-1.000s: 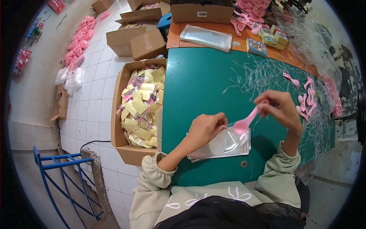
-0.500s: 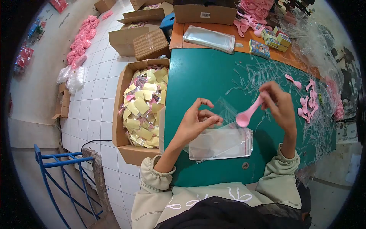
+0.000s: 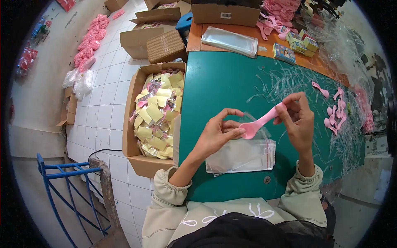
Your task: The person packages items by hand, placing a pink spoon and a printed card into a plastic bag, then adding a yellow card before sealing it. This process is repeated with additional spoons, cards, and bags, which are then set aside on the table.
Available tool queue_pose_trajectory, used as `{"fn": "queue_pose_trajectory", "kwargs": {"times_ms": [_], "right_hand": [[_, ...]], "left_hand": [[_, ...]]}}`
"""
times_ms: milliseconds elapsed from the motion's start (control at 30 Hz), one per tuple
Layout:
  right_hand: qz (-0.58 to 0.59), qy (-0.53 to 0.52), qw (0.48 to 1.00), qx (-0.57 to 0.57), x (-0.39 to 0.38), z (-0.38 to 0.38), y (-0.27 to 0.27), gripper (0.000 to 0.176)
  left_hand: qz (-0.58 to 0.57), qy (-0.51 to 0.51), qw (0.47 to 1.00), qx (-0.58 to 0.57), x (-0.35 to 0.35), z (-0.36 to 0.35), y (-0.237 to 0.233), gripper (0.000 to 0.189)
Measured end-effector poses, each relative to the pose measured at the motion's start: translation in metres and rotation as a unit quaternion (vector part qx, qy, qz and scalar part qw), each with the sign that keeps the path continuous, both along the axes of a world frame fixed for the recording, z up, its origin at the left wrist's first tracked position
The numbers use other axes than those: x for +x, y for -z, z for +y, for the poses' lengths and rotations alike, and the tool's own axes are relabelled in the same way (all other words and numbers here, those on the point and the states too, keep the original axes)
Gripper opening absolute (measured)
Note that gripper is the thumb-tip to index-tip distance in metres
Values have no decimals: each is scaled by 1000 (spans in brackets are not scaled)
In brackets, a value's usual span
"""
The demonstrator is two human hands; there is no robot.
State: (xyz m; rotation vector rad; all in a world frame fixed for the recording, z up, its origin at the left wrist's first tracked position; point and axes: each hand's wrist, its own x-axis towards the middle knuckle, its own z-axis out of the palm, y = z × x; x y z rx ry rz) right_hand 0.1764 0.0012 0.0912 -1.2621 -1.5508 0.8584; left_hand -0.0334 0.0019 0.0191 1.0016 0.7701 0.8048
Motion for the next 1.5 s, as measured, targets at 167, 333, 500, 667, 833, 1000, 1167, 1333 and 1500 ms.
{"fn": "queue_pose_trajectory", "kwargs": {"times_ms": [167,333,500,667,833,1000,1167,1333,1500], "right_hand": [[-25,-60,998,-24,-6,-2,7,16],[3,-21,1000,-16,-5,-3,5,13],[33,-83,996,30,-4,-3,7,31],[-73,-159,979,103,-12,9,-4,58],[-186,-345,915,99,-16,27,-14,57],[-83,-417,900,93,8,90,-9,45],[-366,93,924,52,142,245,61,38],[-406,198,892,-3,199,277,118,41],[-395,294,867,73,195,272,114,33]], "left_hand": [[-1,-3,997,75,5,-4,-2,38],[136,115,982,61,-7,0,-2,33],[136,81,977,142,-10,3,-14,34],[53,14,993,107,-11,3,-20,33],[-11,-17,997,69,-15,4,-28,35],[-46,-61,997,18,-19,4,-35,32],[-40,-68,995,67,-31,2,-41,30],[33,-40,981,187,-42,-4,-44,26],[41,-46,991,122,-41,-3,-45,25]]}}
